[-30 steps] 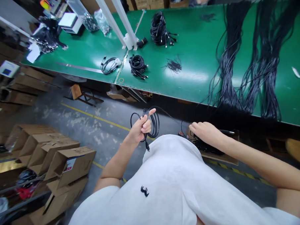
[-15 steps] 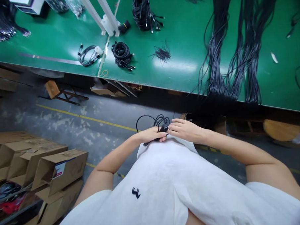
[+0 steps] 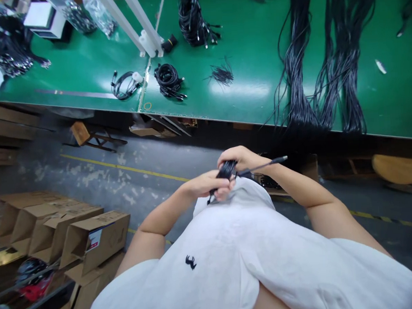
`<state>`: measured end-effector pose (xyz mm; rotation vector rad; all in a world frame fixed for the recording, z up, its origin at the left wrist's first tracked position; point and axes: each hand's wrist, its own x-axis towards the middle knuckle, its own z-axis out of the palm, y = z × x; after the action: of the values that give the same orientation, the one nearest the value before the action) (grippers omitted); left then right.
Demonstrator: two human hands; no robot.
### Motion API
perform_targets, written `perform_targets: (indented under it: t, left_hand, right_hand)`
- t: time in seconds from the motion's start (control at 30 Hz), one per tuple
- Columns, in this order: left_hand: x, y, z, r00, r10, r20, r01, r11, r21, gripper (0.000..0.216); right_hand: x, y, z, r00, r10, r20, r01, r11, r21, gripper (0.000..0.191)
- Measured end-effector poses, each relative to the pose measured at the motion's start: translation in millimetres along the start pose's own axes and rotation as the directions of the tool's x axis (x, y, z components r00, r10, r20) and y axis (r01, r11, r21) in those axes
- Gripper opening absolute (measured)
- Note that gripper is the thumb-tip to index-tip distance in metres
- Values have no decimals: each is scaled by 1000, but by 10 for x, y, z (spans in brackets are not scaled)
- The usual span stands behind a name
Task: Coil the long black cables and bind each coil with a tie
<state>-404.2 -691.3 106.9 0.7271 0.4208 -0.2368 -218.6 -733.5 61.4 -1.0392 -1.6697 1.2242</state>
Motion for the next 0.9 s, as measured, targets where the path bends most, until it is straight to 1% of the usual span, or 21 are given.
perform_targets:
  t: [0.03, 0.07, 0.1, 0.13, 0.17, 0.2, 0.23, 0.27, 0.3, 0.37, 0.4, 0.47, 0.5, 0.53, 0.57, 0.63, 0.67, 0.73, 0.8, 0.83, 0.9]
  left_hand:
    - [-39, 46, -59, 980, 114, -165, -110, 993, 31, 29]
    - [-72, 84, -132, 916, 243, -321, -230, 970, 76, 27]
    - [-95, 111, -211, 827, 356, -436, -335, 934, 128, 25]
    - [-105, 121, -290, 741, 441, -507, -416, 893, 169, 24]
    - [-103, 114, -361, 671, 498, -548, -481, 856, 189, 23]
    - [-90, 90, -420, 622, 531, -576, -531, 826, 188, 23]
    - [-67, 54, -463, 584, 546, -600, -571, 802, 175, 22]
    - [-37, 11, -489, 552, 551, -626, -604, 782, 155, 22]
    - [-2, -35, -499, 520, 552, -653, -636, 760, 136, 22]
    - [76, -113, -487, 435, 561, -705, -707, 697, 119, 22]
    - [116, -138, -473, 383, 571, -726, -743, 657, 125, 22]
    - [177, -153, -451, 291, 586, -756, -804, 578, 139, 22]
    - [191, -145, -451, 278, 582, -764, -819, 560, 128, 22]
    - [190, -128, -460, 294, 569, -768, -822, 560, 101, 23]
    - [173, -107, -480, 330, 549, -768, -817, 573, 59, 25]
    - [97, -62, -546, 418, 513, -750, -799, 600, -35, 30]
    - [46, -42, -590, 451, 505, -736, -791, 608, -67, 31]
    - [-58, -19, -687, 484, 512, -710, -782, 618, -88, 33]
    - [-137, -23, -786, 509, 520, -686, -768, 634, -89, 34]
    - [-163, -34, -832, 534, 516, -670, -753, 650, -100, 34]
    - [-187, -63, -912, 619, 499, -607, -704, 695, -146, 33]
  right_hand:
    - [42, 68, 60, 986, 104, -131, -87, 988, 131, 12]
    - [75, 150, 142, 940, 227, -255, -147, 943, 298, 16]
    - [106, 235, 234, 876, 348, -334, -160, 862, 480, 22]
    - [141, 311, 325, 815, 450, -364, -129, 754, 644, 27]
    - [180, 370, 405, 771, 521, -366, -70, 640, 765, 32]
    - [225, 406, 466, 745, 561, -362, -4, 546, 838, 35]
    - [272, 421, 503, 728, 575, -373, 58, 491, 869, 38]
    - [321, 417, 519, 715, 573, -401, 109, 475, 873, 39]
    - [370, 400, 521, 707, 558, -435, 147, 487, 861, 38]
    - [470, 351, 518, 702, 528, -479, 184, 515, 837, 37]
    - [524, 327, 529, 693, 537, -481, 193, 506, 841, 38]
    - [644, 290, 590, 641, 617, -456, 212, 429, 878, 42]
    - [708, 277, 635, 609, 668, -428, 222, 374, 900, 44]
    - [771, 267, 682, 582, 708, -400, 232, 327, 916, 46]
    - [827, 260, 726, 567, 729, -384, 243, 297, 923, 47]
    - [909, 257, 788, 567, 722, -397, 274, 289, 917, 48]
    - [929, 264, 800, 581, 703, -410, 284, 297, 912, 48]
    - [926, 300, 777, 630, 661, -409, 255, 321, 912, 48]
    - [884, 358, 691, 686, 635, -356, 142, 363, 921, 46]
    - [858, 387, 627, 702, 631, -329, 75, 394, 916, 44]
    - [821, 423, 476, 721, 624, -301, -50, 480, 876, 41]
